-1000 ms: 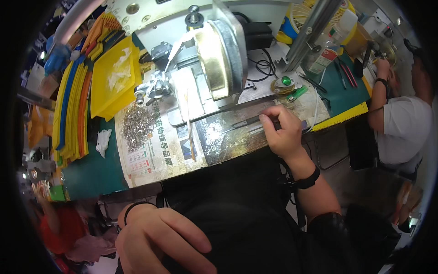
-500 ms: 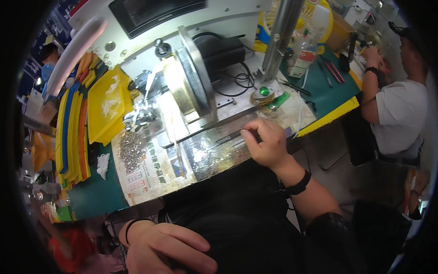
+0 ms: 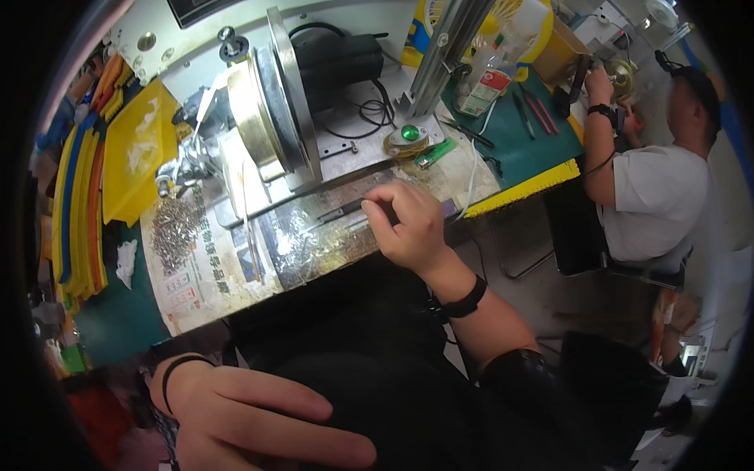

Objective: Assembling small metal hardware components using a specialized machine, tweezers, and adhesive.

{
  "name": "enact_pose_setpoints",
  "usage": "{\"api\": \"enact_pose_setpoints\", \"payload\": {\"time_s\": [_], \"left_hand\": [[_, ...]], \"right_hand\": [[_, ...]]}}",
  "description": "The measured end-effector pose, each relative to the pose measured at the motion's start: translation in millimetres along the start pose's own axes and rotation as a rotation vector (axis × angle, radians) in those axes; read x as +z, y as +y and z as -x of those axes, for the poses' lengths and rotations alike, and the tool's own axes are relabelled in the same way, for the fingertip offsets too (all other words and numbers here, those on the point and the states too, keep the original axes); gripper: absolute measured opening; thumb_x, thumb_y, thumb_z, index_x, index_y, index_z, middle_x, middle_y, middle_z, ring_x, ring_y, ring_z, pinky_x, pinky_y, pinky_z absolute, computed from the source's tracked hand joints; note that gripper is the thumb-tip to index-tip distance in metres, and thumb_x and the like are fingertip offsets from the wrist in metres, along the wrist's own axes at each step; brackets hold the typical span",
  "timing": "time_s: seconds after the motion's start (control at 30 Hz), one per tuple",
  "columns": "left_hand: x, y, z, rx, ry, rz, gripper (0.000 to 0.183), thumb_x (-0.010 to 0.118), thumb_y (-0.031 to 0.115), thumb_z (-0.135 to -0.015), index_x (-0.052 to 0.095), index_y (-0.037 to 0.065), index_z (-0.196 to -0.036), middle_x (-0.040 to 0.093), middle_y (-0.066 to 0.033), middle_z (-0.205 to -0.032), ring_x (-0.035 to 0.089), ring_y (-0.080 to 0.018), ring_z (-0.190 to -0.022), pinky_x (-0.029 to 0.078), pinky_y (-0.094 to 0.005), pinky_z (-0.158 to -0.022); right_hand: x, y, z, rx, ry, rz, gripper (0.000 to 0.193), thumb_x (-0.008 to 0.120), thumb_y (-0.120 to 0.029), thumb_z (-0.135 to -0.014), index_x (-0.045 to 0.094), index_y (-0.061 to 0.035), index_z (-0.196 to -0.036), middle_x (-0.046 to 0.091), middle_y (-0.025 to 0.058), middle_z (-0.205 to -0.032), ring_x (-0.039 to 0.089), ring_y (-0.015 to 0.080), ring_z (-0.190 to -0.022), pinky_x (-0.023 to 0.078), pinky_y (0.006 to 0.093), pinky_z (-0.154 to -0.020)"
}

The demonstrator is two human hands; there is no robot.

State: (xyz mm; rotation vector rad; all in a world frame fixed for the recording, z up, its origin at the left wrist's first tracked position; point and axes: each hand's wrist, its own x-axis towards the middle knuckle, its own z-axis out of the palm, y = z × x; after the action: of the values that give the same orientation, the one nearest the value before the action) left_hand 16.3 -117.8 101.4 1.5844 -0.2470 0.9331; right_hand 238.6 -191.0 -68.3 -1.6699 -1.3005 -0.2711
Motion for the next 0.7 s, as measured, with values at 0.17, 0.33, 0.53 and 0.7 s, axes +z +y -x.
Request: {"api": "enact_pose_setpoints", "payload": {"time_s": [0.17, 0.33, 0.53, 0.7], "left_hand": [[12, -39, 5, 0.553, 0.08, -0.255, 0.021, 0.073, 0.027, -0.086, 0.069, 0.024, -0.106, 0.071, -0.0016, -0.109, 0.068, -0.0231, -0.085, 0.054, -0.0361, -0.075], [6, -29, 6, 0.404, 0.121, -0.319, 0.021, 0.074, 0.026, -0.083, 0.068, 0.024, -0.103, 0.071, 0.0003, -0.107, 0.068, -0.0215, -0.086, 0.054, -0.0361, -0.075], [-27, -29, -10, 0.651, -0.169, -0.264, 0.026, 0.073, 0.026, -0.086, 0.068, 0.024, -0.111, 0.071, 0.0003, -0.109, 0.068, -0.0246, -0.09, 0.053, -0.0382, -0.079], [-60, -16, -11, 0.154, -0.433, 0.179, 0.02, 0.065, 0.024, -0.096, 0.073, 0.021, -0.114, 0.07, -0.004, -0.118, 0.068, -0.0319, -0.1, 0.05, -0.0394, -0.089]], "right_hand": [[4, 1, -1, 0.003, -0.002, -0.026, 0.01, 0.071, 0.001, -0.082, 0.065, -0.0012, -0.089, 0.068, 0.0122, -0.081, 0.066, 0.0238, -0.068, 0.052, 0.0311, -0.064], [5, 0, -2, 0.026, 0.011, -0.015, 0.01, 0.072, -0.002, -0.081, 0.064, -0.0045, -0.087, 0.067, 0.0095, -0.079, 0.066, 0.029, -0.069, 0.05, 0.0353, -0.062], [1, 0, -2, -0.039, 0.02, 0.042, 0.012, 0.072, -0.002, -0.08, 0.063, -0.0058, -0.087, 0.066, 0.0085, -0.077, 0.064, 0.0286, -0.066, 0.048, 0.0368, -0.059], [1, 0, -2, -0.098, 0.049, -0.001, 0.014, 0.072, -0.001, -0.079, 0.061, -0.0061, -0.086, 0.066, 0.0085, -0.076, 0.064, 0.0292, -0.065, 0.048, 0.0369, -0.059]]}}
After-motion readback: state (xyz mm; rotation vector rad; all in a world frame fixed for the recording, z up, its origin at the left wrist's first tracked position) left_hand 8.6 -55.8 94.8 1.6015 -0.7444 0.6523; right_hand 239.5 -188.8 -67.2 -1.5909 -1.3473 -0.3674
